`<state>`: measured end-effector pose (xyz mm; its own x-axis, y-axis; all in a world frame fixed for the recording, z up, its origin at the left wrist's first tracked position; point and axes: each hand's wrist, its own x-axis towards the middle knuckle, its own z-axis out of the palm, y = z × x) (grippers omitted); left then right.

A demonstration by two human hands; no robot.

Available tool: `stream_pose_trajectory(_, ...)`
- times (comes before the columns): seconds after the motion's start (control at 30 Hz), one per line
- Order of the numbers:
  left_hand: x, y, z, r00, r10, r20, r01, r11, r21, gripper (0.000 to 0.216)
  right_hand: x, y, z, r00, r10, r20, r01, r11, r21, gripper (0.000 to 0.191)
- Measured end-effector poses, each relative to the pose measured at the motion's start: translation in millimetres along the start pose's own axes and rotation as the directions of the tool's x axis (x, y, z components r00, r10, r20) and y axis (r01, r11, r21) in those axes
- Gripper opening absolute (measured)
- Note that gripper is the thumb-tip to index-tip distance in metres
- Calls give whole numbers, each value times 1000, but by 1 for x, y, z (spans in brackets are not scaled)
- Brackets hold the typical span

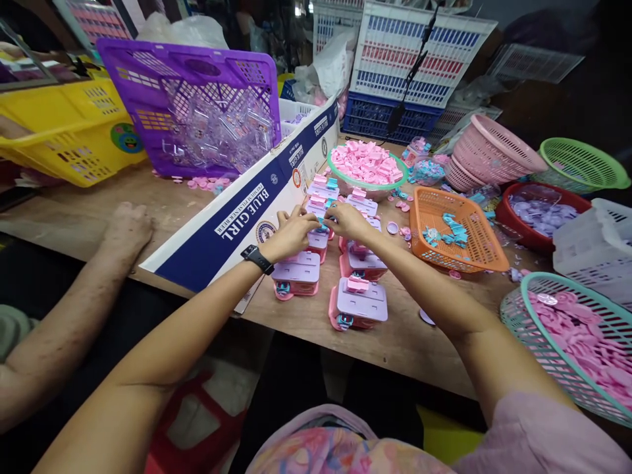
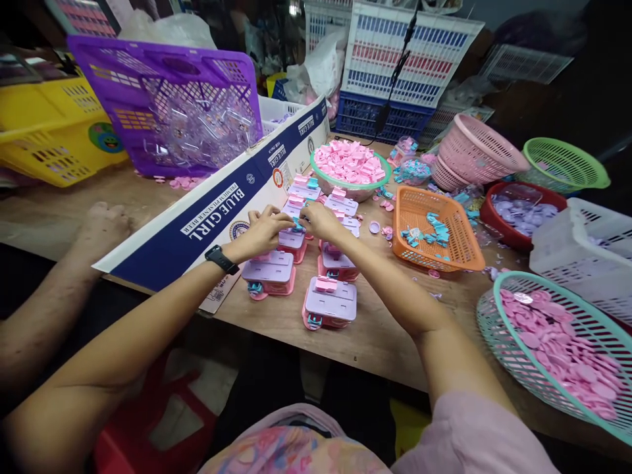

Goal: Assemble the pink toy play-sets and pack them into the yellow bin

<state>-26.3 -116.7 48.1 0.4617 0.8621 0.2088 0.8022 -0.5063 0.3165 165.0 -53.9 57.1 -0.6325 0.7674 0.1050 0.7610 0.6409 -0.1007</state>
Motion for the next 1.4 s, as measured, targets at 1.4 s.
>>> stream_pose_trajectory(1.4, -93, 42, 7, 927, -134, -351, 75, 981, -177, 38, -55, -56, 4, 988, 56, -143, 34, 828, 559, 12)
